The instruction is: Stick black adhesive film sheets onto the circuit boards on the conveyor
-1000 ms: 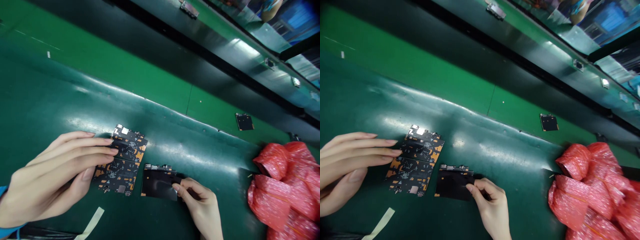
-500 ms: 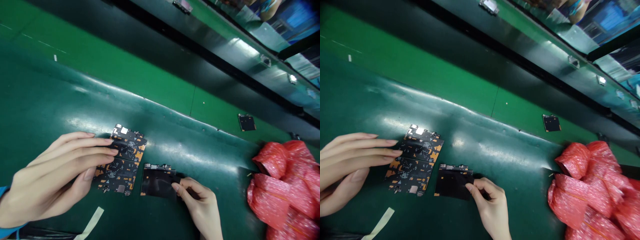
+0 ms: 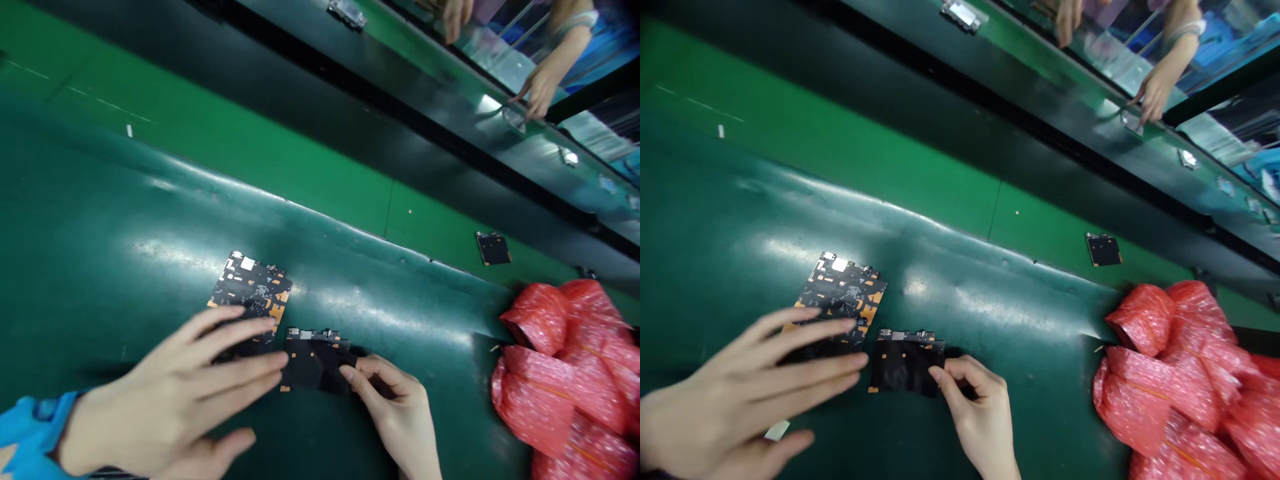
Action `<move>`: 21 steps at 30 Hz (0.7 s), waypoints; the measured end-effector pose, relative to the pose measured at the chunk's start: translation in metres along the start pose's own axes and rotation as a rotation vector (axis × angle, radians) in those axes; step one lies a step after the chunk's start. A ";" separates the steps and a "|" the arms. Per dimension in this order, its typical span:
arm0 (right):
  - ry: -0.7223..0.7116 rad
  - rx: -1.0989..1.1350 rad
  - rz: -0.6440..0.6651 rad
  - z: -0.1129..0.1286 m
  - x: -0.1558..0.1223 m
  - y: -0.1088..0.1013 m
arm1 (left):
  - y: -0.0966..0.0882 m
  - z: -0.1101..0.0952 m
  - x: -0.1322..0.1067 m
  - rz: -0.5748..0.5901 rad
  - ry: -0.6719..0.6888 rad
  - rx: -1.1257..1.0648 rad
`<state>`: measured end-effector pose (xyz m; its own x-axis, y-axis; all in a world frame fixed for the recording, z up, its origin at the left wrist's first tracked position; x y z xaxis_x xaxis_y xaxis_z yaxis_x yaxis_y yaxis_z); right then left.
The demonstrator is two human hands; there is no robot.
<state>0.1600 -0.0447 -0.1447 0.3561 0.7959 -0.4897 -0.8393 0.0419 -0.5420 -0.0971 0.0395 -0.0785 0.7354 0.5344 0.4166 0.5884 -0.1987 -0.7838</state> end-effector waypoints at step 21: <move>-0.804 -0.700 -0.404 0.047 -0.069 0.033 | 0.073 -0.053 -0.005 0.293 0.369 0.086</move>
<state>0.0879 -0.0697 -0.0967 -0.0298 0.9678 0.2498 -0.2197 0.2375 -0.9462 -0.0401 -0.0212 -0.1133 0.9455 0.1354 0.2960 0.3200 -0.2203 -0.9214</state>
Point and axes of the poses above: each hand's wrist, its own x-axis towards the middle knuckle, its own y-axis out of the palm, z = x × y, the point moved 10 cm from there along x, towards the middle knuckle, and after that the axes turned 14 degrees about y, right-handed, at the moved point
